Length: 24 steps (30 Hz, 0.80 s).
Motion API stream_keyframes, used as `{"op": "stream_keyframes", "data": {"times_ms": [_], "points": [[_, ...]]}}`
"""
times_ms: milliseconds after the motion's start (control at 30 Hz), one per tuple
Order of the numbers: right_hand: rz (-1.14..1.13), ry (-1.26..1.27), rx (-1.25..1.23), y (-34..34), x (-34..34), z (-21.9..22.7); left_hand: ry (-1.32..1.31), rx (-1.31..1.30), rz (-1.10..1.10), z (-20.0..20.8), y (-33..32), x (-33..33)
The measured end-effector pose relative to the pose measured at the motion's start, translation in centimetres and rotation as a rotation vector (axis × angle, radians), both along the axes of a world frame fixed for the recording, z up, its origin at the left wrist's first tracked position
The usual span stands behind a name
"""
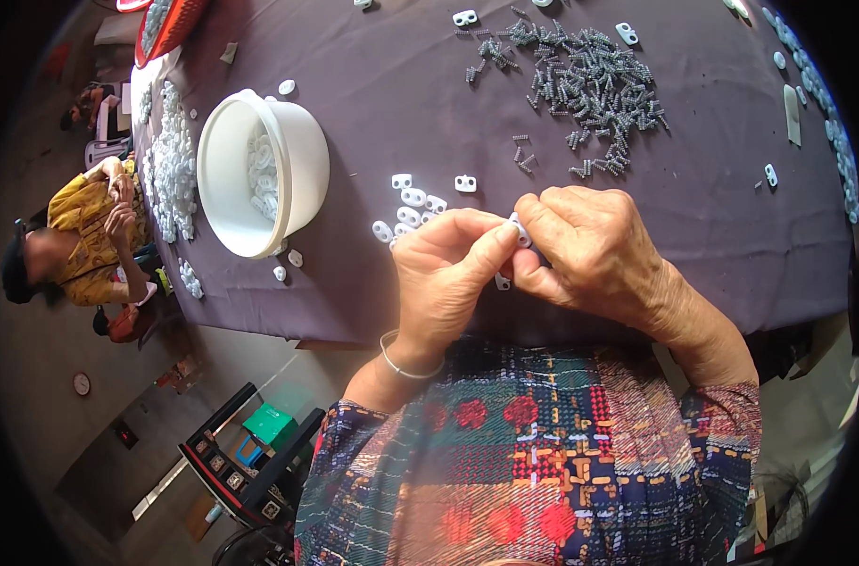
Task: The person assembles plastic cord locks by inserting springs into plastic pieces by hand and with a small wooden stick, then drops the assembled pieces into a plastic bucket.
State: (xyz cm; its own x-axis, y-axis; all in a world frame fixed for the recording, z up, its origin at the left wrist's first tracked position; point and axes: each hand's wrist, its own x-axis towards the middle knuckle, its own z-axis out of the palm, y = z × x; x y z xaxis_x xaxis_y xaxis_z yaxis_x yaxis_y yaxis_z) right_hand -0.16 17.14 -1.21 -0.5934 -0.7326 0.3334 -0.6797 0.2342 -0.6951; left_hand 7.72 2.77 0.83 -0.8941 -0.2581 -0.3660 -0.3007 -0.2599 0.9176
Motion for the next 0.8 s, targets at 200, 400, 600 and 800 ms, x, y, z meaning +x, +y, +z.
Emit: {"op": "stream_keyframes", "data": {"times_ms": [200, 400, 600, 800], "points": [[0.032, -0.031, -0.029, 0.0, 0.16, -0.06, 0.011, 0.021, 0.004, -0.17, 0.09, 0.29], [0.035, -0.011, -0.017, -0.07, 0.31, -0.07, 0.036, 0.026, 0.012, -0.33, 0.15, 0.46], [0.024, 0.012, -0.041, -0.06, 0.33, -0.16, 0.045, 0.042, 0.01, -0.37, 0.17, 0.42], [0.03, 0.02, -0.017, -0.1, 0.6, -0.05, 0.067, 0.019, -0.014, -0.33, 0.15, 0.52]]}}
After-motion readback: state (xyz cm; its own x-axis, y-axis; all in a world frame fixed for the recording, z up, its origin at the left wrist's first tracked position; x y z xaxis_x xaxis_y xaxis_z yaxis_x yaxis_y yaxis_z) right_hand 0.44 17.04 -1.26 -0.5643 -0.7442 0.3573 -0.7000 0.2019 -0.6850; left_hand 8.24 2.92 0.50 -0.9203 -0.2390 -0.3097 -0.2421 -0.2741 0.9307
